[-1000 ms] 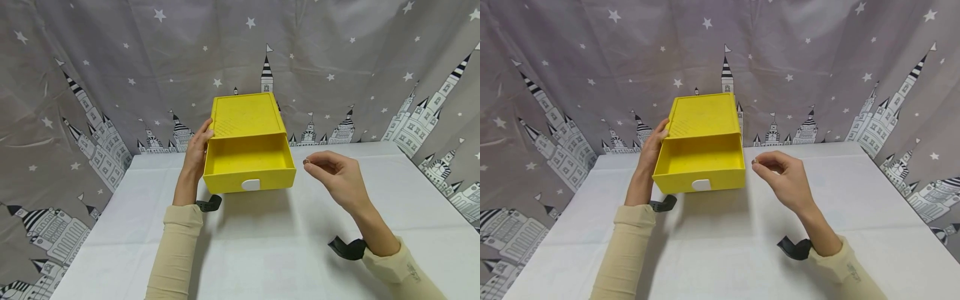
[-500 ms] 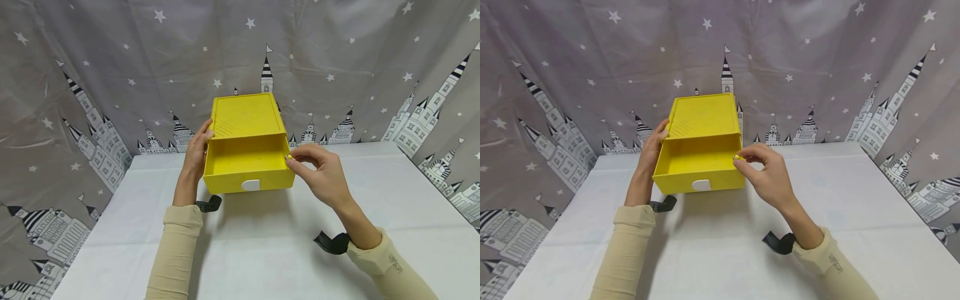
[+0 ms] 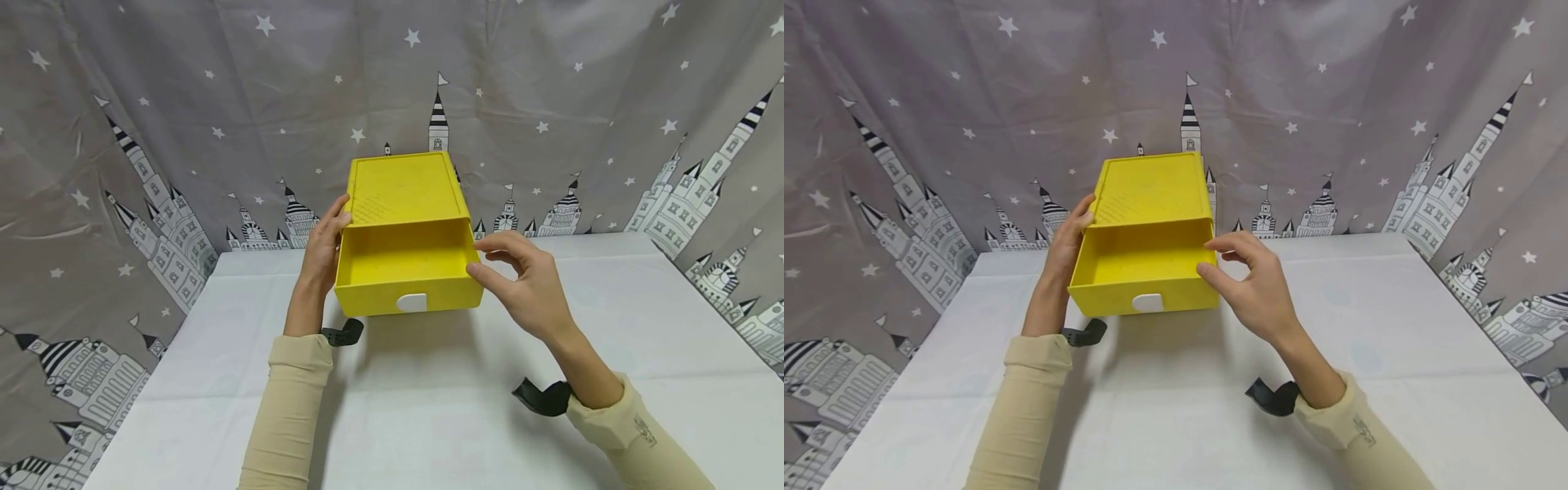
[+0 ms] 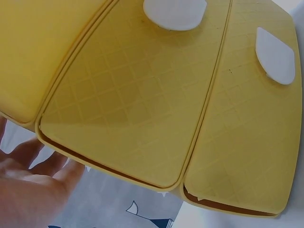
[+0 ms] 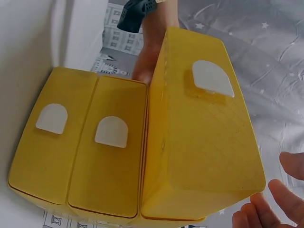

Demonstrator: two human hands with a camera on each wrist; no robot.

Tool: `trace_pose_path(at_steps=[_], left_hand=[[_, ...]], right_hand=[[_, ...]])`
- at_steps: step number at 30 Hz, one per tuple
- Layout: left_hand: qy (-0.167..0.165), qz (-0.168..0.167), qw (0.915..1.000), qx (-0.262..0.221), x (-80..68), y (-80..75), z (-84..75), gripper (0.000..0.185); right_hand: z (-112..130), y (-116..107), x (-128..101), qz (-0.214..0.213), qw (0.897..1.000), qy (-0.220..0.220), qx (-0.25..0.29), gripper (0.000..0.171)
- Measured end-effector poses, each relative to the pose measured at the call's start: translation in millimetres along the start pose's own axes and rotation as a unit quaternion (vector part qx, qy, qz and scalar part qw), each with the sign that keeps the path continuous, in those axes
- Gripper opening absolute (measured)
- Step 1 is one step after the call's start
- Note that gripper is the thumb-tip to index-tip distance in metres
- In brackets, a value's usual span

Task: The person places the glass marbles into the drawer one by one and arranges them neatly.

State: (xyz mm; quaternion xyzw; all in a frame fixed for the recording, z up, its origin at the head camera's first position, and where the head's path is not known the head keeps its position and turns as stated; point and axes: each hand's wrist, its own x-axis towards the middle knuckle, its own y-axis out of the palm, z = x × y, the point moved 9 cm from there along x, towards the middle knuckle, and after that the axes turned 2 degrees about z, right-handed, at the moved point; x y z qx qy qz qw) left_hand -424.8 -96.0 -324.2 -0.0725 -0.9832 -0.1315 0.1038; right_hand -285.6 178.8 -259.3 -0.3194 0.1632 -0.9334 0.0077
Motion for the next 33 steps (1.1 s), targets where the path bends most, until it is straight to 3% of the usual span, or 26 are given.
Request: trace_pose_path(at_steps=[4, 11, 16, 25, 33], left_hand=[[-0.001, 0.004, 1.0000, 0.002, -0.2, 0.3, -0.2, 0.056], [-0.002, 0.001, 1.0000, 0.004, -0.4, -2.5, -2.1, 0.057], [-0.006, 0.001, 1.0000, -0.004, 0.1, -1.9, -0.4, 0.057], [-0.007, -0.003, 0.9999, -0.011, 1.6, -1.3, 1.2, 0.055], [-0.011, -0.006, 0.9998, -0.017, 3.6, -2.3, 1.8, 0.055]], right_hand=[[-3.5, 1.7, -2.4, 0.013, 1.000, 0.012, -0.010, 0.035], [-16.9, 7.3, -6.2, 0.056, 0.994, 0.064, -0.061, 0.084], [-25.5, 14.7, -8.0, 0.083, 0.990, 0.092, -0.060, 0.104], [-36.1, 20.1, 0.0, 0.081, 0.991, 0.079, -0.067, 0.113], [-52.7, 20.3, 9.3, 0.080, 0.987, 0.116, -0.077, 0.110]])
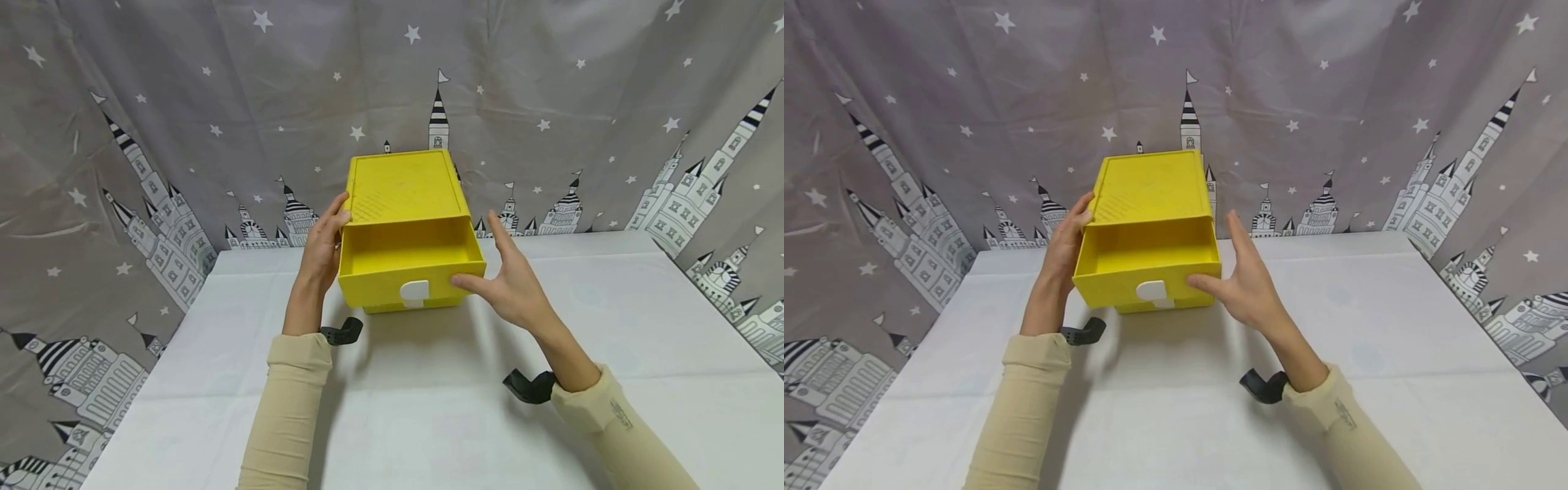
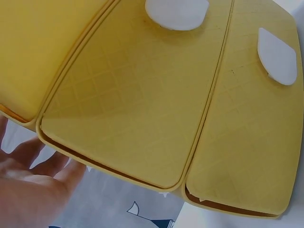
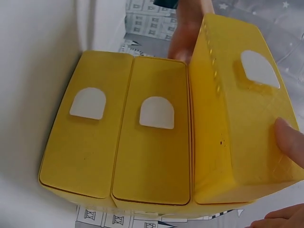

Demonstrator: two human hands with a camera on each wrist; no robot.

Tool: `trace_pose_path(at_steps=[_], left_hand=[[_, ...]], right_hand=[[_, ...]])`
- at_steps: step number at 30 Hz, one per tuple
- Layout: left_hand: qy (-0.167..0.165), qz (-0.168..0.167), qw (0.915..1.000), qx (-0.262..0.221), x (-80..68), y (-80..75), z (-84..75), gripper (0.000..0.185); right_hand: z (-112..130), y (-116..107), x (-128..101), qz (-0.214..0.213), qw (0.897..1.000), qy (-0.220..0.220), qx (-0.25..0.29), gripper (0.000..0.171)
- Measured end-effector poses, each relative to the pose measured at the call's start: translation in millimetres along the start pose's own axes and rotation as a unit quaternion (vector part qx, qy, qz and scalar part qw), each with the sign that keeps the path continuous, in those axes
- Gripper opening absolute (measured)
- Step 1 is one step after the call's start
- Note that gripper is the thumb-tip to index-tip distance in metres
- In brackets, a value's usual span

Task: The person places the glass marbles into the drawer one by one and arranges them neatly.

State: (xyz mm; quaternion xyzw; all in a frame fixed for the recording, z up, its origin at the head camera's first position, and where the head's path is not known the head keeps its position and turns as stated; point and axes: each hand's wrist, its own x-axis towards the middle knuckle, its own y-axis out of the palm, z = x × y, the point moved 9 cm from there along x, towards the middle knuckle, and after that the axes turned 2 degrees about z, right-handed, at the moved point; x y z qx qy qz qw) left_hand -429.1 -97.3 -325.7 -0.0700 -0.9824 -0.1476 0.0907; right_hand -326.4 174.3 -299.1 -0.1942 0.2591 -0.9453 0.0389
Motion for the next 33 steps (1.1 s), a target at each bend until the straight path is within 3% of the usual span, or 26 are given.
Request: trace_pose_path(at_steps=[6, 15, 24, 33], left_hand=[[-0.006, -0.002, 1.0000, 0.006, -1.3, -1.1, -1.2, 0.056], [-0.002, -0.002, 0.9994, 0.033, -1.2, -1.2, -0.4, 0.056], [0.000, 0.007, 0.9993, 0.037, 0.3, 3.6, -1.1, 0.056], [-0.001, 0.010, 0.9996, 0.025, 0.6, 2.8, -0.4, 0.055]], right_hand=[[-5.4, 3.2, 15.4, -0.002, 1.000, 0.020, 0.009, 0.105], [-19.7, 8.5, 42.2, -0.039, 0.997, 0.034, 0.057, 0.097], [-21.8, 12.6, 61.3, -0.057, 0.996, -0.016, 0.071, 0.065], [-24.1, 14.4, 61.2, -0.056, 0.995, -0.023, 0.083, 0.064]])
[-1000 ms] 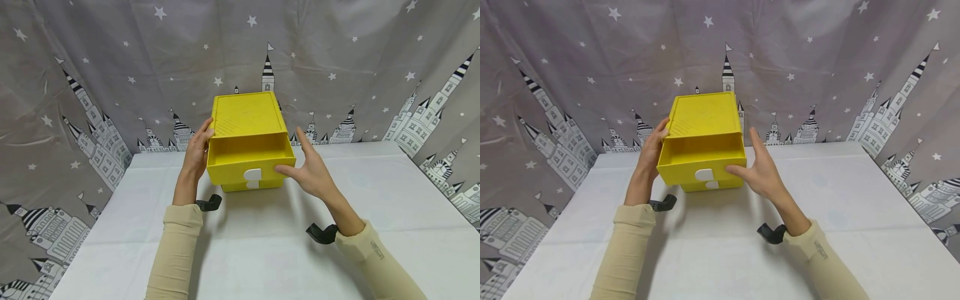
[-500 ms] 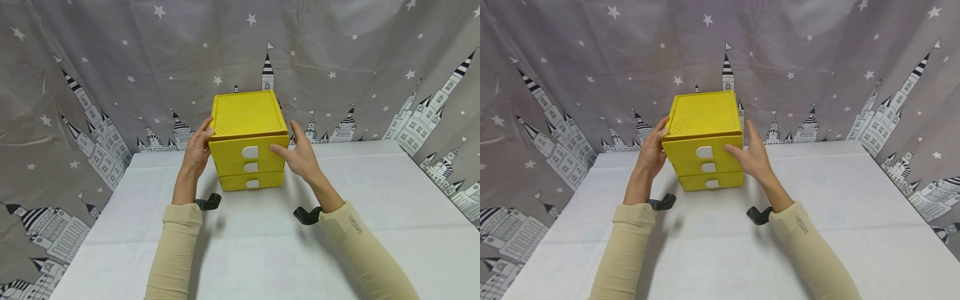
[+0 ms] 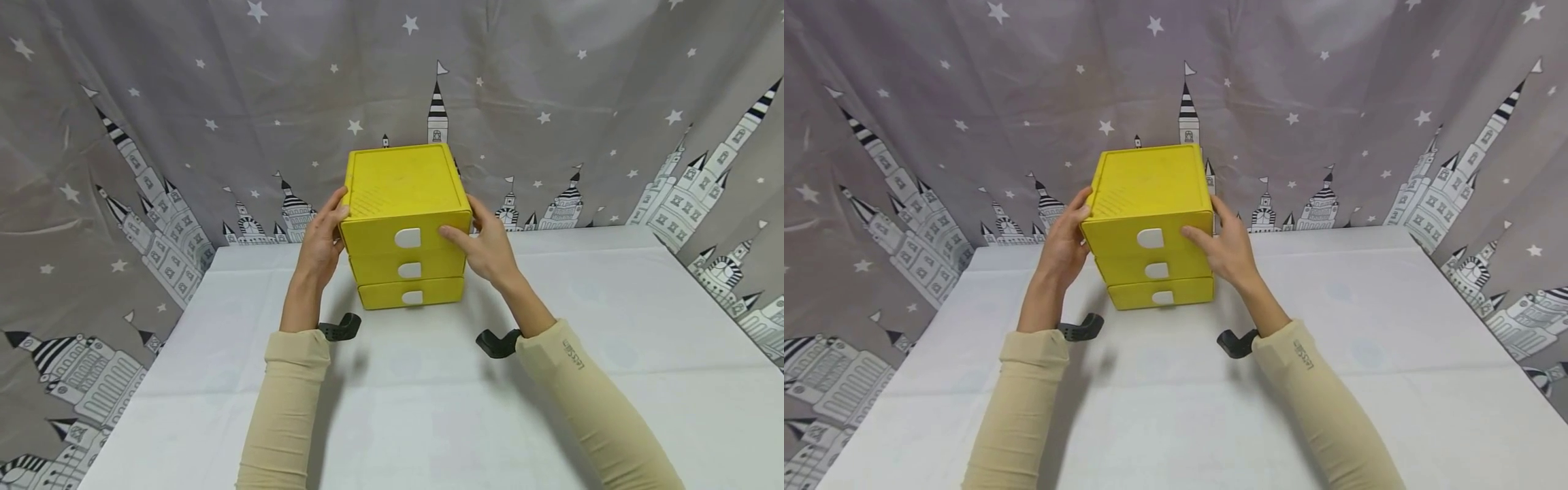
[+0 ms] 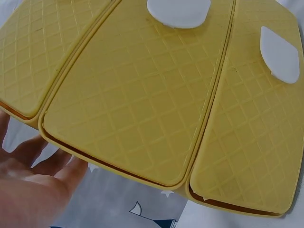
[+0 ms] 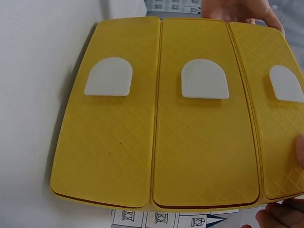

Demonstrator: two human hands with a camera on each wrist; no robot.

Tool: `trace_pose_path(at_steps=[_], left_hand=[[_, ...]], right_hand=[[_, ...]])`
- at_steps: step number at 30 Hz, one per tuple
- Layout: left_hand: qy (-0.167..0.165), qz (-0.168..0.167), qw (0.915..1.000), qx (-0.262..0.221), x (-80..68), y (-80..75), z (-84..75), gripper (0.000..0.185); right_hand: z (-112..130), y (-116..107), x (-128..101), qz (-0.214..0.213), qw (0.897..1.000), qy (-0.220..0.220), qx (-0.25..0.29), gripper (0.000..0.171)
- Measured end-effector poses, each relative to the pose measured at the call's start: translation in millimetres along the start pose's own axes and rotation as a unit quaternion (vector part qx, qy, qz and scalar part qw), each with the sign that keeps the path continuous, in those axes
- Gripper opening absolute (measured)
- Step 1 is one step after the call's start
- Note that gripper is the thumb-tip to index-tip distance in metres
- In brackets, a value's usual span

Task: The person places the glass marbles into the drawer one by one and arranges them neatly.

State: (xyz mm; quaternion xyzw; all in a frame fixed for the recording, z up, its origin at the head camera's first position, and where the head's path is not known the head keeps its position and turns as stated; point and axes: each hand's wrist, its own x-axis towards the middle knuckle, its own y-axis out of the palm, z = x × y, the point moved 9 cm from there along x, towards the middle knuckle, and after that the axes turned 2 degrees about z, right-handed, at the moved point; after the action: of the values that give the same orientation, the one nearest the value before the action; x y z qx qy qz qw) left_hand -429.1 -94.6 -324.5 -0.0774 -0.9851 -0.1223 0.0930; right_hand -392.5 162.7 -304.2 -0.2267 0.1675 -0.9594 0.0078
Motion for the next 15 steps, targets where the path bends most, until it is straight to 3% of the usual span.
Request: trace_pose_path(at_steps=[7, 12, 15], left_hand=[[0.011, 0.000, 0.9990, 0.044, -3.0, -1.1, -3.0, 0.055], [0.030, 0.010, 0.9961, 0.082, -5.8, 0.2, -6.9, 0.054], [0.049, 0.031, 0.9885, 0.140, -8.1, 5.8, -10.0, 0.054]], right_hand=[[-2.6, 0.9, -3.4, 0.010, 1.000, 0.014, -0.004, 0.064], [-11.7, -2.9, -13.9, 0.011, 0.996, 0.021, -0.085, 0.058], [-12.8, -7.4, -24.3, 0.006, 0.991, 0.006, -0.131, 0.058]])
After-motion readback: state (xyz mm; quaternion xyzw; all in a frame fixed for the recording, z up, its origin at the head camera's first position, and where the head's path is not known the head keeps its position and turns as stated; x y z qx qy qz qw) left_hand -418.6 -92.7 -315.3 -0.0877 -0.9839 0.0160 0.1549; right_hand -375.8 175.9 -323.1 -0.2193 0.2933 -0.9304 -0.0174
